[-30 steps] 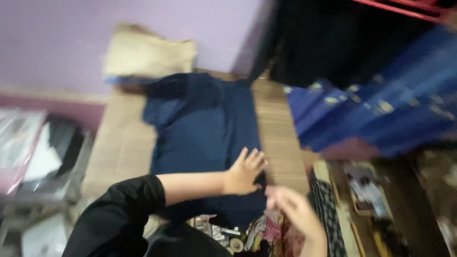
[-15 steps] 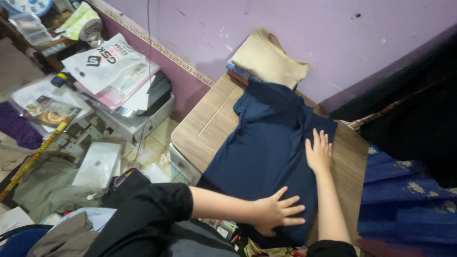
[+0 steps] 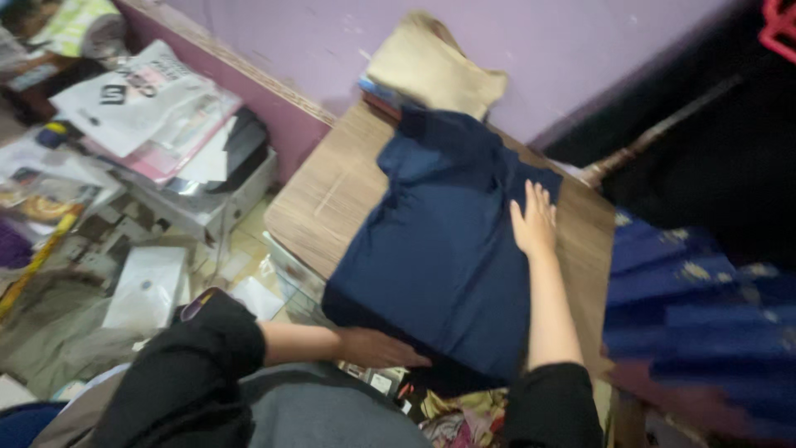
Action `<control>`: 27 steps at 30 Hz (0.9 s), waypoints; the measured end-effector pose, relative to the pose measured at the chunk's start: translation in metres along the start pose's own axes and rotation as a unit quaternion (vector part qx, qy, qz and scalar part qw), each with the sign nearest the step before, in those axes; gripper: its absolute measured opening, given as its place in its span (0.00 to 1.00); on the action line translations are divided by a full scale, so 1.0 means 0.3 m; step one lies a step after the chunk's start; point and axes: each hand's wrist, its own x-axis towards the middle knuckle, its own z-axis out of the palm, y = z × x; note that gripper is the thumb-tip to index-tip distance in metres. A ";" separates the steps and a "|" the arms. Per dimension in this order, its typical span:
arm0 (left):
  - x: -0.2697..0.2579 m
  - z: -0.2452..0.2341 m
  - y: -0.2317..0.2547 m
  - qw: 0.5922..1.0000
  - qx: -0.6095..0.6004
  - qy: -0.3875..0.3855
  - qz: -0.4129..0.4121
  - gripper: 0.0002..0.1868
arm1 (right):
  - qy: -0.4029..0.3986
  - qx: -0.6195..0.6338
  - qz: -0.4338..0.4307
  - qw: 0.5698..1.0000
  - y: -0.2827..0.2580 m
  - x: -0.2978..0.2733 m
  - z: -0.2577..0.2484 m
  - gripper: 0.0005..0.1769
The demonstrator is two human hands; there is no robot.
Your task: The person folds several t-shirts one by one on a wooden table. They smooth each shirt, fold the sleeves and sides, then fold the garment into a compact rectangle and stack it with the others.
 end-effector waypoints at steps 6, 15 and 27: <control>0.002 -0.259 0.227 0.928 0.318 0.062 0.184 0.31 | 0.050 -0.014 -0.040 0.998 -0.110 -0.138 -0.125 0.33; 0.407 -0.622 0.161 0.919 0.277 0.257 -0.115 0.30 | 0.019 0.006 -0.025 0.999 -0.121 -0.306 -0.077 0.33; 0.387 -0.485 0.064 0.916 0.282 0.216 -0.189 0.43 | 0.019 -0.026 0.056 0.998 0.000 -0.146 -0.025 0.35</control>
